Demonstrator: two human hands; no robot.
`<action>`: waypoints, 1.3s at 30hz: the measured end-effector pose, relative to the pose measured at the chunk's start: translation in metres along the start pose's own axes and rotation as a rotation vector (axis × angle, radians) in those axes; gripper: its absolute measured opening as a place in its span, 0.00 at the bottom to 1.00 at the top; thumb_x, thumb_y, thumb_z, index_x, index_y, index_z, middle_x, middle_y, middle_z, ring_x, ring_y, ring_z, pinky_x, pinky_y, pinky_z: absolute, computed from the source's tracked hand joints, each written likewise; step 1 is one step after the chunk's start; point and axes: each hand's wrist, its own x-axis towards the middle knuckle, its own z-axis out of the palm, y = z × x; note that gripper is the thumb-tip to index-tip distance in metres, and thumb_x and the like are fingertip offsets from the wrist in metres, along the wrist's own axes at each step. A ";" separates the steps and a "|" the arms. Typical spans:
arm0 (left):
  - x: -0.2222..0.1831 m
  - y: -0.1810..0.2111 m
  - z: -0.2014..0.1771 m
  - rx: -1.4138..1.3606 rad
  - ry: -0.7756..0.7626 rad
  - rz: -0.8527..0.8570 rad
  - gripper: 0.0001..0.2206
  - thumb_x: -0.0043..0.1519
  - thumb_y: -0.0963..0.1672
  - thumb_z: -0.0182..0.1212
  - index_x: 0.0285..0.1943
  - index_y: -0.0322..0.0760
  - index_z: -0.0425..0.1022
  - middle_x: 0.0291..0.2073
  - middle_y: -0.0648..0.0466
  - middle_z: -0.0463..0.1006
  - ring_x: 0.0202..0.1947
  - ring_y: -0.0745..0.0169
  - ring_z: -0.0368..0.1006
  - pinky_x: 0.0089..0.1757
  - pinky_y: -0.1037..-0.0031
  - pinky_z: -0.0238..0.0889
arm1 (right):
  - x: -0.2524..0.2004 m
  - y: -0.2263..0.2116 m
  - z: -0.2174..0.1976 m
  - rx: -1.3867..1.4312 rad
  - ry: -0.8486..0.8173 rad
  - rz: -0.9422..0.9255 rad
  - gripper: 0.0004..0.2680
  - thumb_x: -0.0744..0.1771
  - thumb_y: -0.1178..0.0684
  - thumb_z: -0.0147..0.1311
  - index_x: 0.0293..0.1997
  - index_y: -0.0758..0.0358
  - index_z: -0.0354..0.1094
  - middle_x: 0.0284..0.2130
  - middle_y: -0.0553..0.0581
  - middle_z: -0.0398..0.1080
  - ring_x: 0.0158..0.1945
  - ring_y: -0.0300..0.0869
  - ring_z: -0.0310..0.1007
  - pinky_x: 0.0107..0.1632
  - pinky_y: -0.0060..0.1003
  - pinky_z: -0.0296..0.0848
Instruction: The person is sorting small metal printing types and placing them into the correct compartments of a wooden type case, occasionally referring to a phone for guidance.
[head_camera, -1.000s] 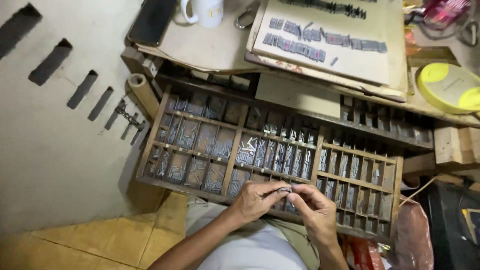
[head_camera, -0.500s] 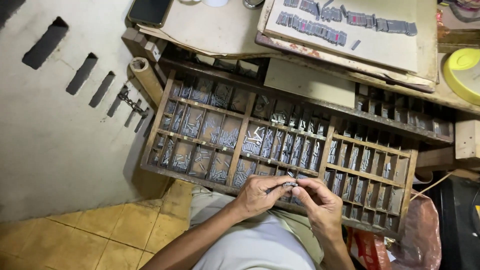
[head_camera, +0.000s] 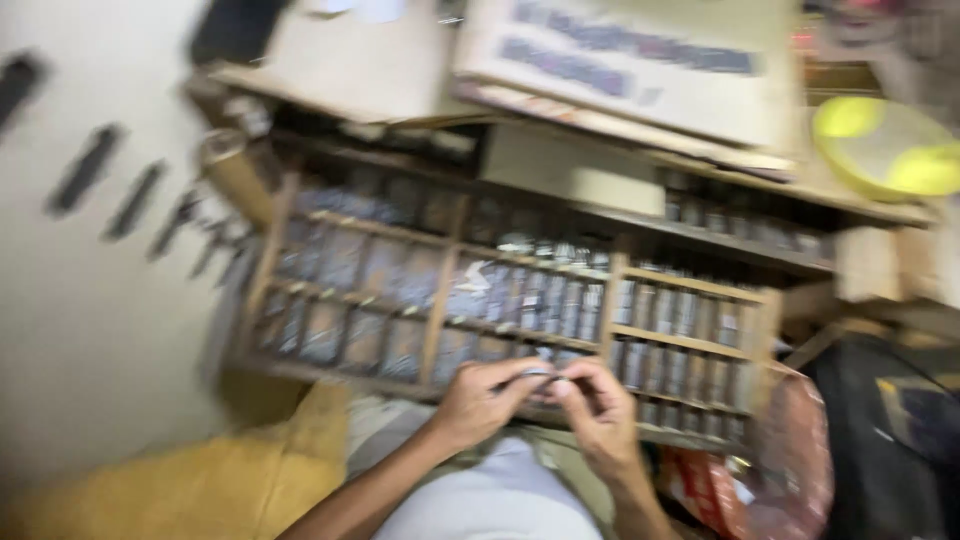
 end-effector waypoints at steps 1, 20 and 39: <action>-0.002 -0.011 0.005 0.026 -0.005 -0.069 0.11 0.66 0.47 0.61 0.50 0.42 0.84 0.46 0.56 0.87 0.45 0.70 0.83 0.47 0.77 0.71 | -0.002 0.011 -0.007 -0.006 0.001 0.027 0.04 0.68 0.55 0.58 0.43 0.62 0.70 0.36 0.54 0.72 0.34 0.37 0.76 0.40 0.29 0.77; -0.002 0.024 -0.019 -0.136 0.159 -0.971 0.14 0.58 0.43 0.67 0.52 0.36 0.89 0.44 0.50 0.93 0.38 0.56 0.91 0.37 0.72 0.83 | 0.155 0.100 -0.283 -0.613 0.851 0.245 0.04 0.68 0.52 0.58 0.43 0.58 0.76 0.35 0.53 0.77 0.38 0.40 0.76 0.48 0.35 0.73; 0.008 0.016 -0.004 -0.158 -0.005 -0.486 0.14 0.61 0.46 0.63 0.51 0.39 0.87 0.40 0.57 0.91 0.33 0.68 0.88 0.32 0.81 0.82 | 0.116 0.077 -0.165 -0.567 0.455 0.128 0.06 0.65 0.51 0.63 0.41 0.61 0.78 0.36 0.53 0.78 0.40 0.39 0.74 0.48 0.33 0.73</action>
